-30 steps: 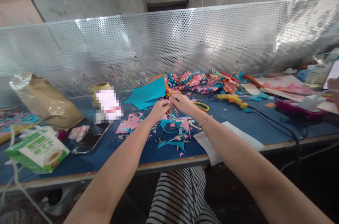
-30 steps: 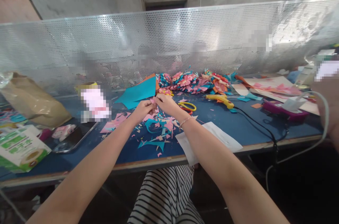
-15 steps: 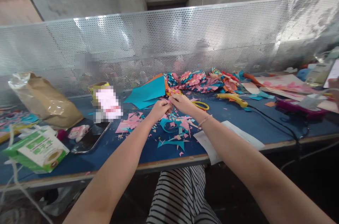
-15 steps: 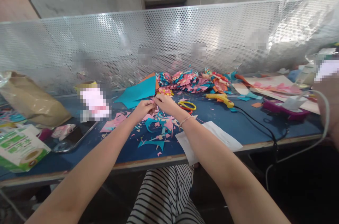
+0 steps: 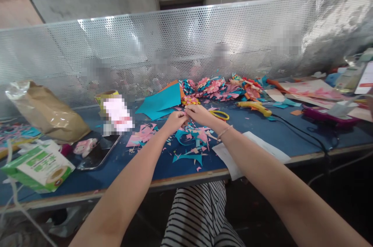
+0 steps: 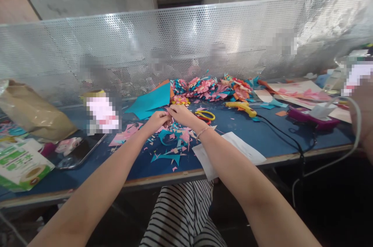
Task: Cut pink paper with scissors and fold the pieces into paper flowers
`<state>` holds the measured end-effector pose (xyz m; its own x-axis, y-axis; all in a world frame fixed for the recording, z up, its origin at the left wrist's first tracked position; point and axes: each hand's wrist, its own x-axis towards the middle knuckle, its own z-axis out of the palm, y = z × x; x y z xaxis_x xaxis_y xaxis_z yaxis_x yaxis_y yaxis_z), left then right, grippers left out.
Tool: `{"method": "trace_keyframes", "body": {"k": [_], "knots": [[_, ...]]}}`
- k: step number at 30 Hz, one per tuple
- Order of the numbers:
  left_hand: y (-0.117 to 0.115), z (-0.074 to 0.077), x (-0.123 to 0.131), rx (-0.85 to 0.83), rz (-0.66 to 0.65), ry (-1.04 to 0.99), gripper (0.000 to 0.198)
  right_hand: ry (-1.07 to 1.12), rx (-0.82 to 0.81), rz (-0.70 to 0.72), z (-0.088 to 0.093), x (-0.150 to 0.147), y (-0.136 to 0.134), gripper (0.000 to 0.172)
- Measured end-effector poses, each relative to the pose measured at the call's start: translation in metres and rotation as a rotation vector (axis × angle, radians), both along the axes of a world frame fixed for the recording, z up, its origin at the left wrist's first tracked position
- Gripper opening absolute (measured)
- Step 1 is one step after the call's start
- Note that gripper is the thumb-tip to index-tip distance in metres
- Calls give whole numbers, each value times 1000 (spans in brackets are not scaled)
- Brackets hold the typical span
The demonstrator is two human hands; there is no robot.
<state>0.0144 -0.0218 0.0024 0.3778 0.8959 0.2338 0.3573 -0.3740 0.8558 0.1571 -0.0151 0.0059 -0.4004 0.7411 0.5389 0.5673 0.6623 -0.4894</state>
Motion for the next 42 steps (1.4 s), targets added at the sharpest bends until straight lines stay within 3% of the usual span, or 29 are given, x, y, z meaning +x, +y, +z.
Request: {"method": "trace_keyframes", "body": {"k": [16,31,38,42], "knots": [[2,-1,-1,-20,-13,-75,23,89,-77,-11,2,1,-3,30],[3,0,0,-27,50,-222,24,312,-171,105,-8,3,9,24],[-2,4,2,-71,62,-345,29,267,-110,59,-7,3,8,17],[-3,7,4,-211,40,-490,29,244,-5,11,-4,3,6,15]]}}
